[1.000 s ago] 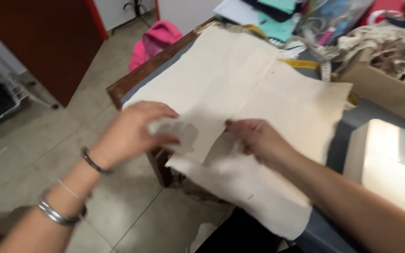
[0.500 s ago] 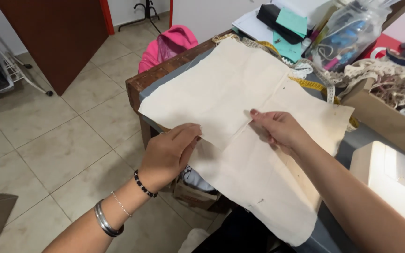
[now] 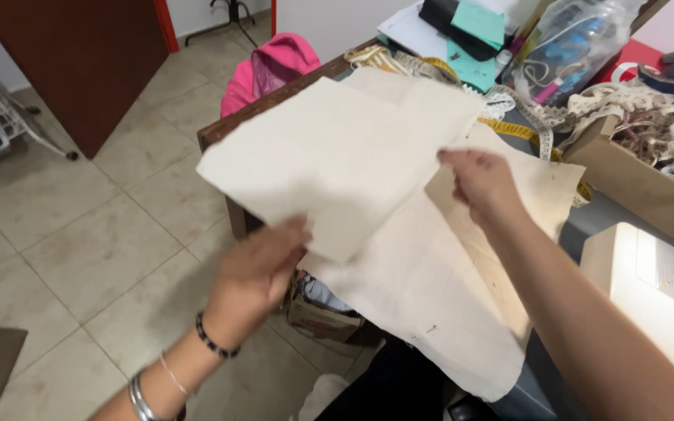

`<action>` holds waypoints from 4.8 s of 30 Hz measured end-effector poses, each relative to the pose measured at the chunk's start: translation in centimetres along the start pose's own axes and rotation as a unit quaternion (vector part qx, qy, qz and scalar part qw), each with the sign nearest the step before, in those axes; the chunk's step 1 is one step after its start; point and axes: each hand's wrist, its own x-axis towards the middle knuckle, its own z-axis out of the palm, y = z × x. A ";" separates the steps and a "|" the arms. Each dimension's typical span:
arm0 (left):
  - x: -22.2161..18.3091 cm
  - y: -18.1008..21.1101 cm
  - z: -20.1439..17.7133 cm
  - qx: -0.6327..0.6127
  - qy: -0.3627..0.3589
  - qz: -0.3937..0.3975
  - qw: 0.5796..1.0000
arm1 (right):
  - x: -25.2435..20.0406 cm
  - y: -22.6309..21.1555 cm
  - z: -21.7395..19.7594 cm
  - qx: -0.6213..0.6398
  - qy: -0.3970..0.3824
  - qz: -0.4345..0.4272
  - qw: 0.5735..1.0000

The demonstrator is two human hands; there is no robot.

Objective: Pinning a white fabric piece onto a tan fabric base on a sewing table

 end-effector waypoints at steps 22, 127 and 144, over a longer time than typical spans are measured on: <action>-1.9 0.0 2.5 -0.091 -0.041 -0.078 0.992 | 6.8 2.5 0.3 -0.227 0.119 0.023 0.966; 0.9 -2.7 2.8 -0.498 0.190 -0.527 0.662 | -16.7 -0.5 3.1 -0.397 -0.333 -0.591 0.618; -2.9 4.1 4.6 -0.541 0.003 -0.561 0.627 | -14.1 -3.6 0.8 -0.377 -0.399 -0.467 0.693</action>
